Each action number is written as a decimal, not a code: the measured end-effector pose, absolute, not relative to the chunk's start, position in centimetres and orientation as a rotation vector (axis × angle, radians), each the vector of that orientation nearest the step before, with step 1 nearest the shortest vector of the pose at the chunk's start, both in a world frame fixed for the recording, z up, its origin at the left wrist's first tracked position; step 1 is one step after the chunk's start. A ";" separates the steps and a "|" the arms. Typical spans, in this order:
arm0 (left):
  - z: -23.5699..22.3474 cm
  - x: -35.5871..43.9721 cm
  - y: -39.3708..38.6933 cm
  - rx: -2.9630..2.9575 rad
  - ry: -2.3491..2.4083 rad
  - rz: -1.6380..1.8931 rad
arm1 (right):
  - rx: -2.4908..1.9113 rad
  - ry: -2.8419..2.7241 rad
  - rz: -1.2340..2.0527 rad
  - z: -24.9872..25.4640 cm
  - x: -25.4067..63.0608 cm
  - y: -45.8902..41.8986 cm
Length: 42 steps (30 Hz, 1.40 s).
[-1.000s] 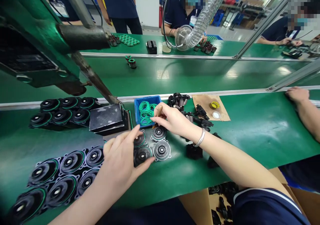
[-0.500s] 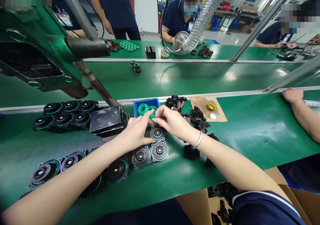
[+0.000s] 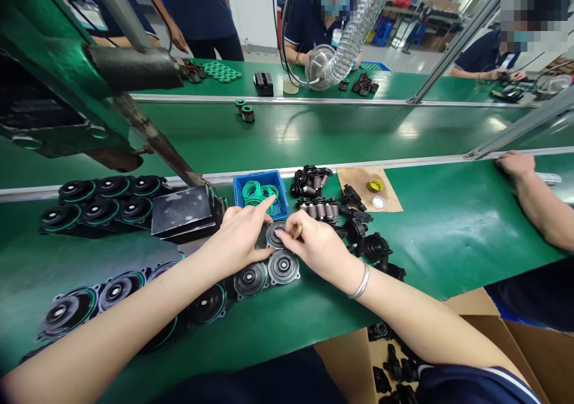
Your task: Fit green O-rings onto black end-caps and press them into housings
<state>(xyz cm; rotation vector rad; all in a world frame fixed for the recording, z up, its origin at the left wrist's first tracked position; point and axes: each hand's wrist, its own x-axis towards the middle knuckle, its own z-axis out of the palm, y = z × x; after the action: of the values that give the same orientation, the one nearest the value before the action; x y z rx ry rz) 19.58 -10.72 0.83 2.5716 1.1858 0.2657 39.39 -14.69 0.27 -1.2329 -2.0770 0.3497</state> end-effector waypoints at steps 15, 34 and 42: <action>1.2 19.3 -10.6 2.497 1.172 0.216 | -1.071 -2.190 0.767 1.3 38.5 -13.0; 2.4 18.8 -14.1 2.403 1.285 0.449 | -1.084 -2.084 1.157 4.9 41.8 -13.3; 0.4 19.8 -18.6 2.424 1.429 0.469 | -1.024 -2.023 1.302 2.2 39.8 -13.2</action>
<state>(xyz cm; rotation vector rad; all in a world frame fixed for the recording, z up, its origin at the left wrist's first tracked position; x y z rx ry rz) 19.85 -18.61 0.40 2.4236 1.4285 0.4686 39.84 -13.20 2.22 -1.0235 -2.0228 1.3025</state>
